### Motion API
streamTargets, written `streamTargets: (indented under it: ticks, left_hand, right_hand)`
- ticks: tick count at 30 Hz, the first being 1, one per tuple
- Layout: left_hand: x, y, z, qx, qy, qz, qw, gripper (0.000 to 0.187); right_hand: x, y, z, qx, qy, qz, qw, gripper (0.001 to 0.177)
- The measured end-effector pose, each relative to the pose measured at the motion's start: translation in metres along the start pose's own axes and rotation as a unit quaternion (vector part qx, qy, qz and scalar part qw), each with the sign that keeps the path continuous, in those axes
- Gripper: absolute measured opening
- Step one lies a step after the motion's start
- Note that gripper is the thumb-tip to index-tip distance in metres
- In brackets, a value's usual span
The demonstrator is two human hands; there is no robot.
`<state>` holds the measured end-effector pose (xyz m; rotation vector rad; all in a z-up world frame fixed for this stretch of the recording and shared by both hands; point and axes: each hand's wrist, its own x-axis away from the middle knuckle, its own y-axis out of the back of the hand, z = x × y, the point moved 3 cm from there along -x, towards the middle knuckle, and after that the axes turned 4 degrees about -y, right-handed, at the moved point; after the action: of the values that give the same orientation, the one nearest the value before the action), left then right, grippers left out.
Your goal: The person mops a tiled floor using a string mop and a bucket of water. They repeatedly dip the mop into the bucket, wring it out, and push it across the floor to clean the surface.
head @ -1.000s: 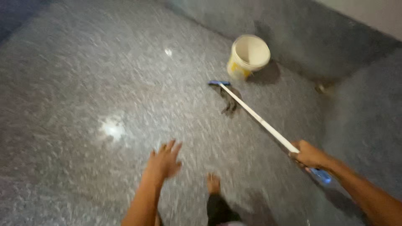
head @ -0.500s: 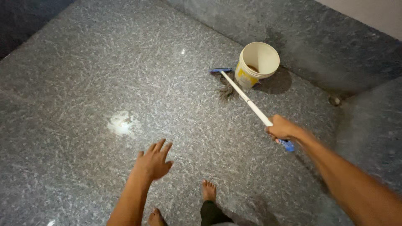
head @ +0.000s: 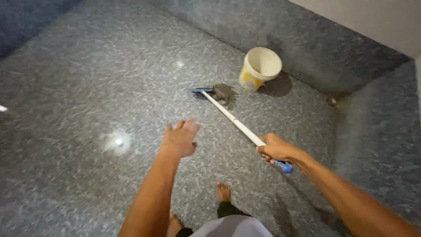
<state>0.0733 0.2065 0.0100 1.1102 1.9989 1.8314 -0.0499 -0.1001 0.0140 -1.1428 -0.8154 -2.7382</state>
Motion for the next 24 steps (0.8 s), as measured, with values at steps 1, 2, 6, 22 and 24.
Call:
streamTargets:
  ticks: [1,2,6,22,24]
  left_hand:
    - [0.012,-0.001,0.006,-0.019,-0.009,-0.009,1.0,0.074]
    - [0.024,-0.005,0.012,-0.035,-0.018,-0.014,0.999,0.075]
    - [0.056,-0.014,0.053,-0.041,-0.003,-0.01,0.999,0.071]
    - [-0.054,0.022,0.145,0.013,0.103,-0.068,0.992,0.069]
    - [-0.074,0.022,0.144,0.015,0.12,-0.059,0.991,0.069]
  right_hand:
    - [0.0,-0.009,0.006,0.012,0.015,0.004,1.0,0.036]
    - [0.0,-0.022,0.008,0.023,0.026,0.011,0.999,0.034]
    - [-0.011,-0.054,0.017,0.171,-0.026,-0.082,0.981,0.032]
    - [-0.294,0.052,0.086,0.133,-0.016,-0.04,0.99,0.033]
    - [-0.328,0.088,0.106,0.162,-0.023,-0.052,0.985,0.029]
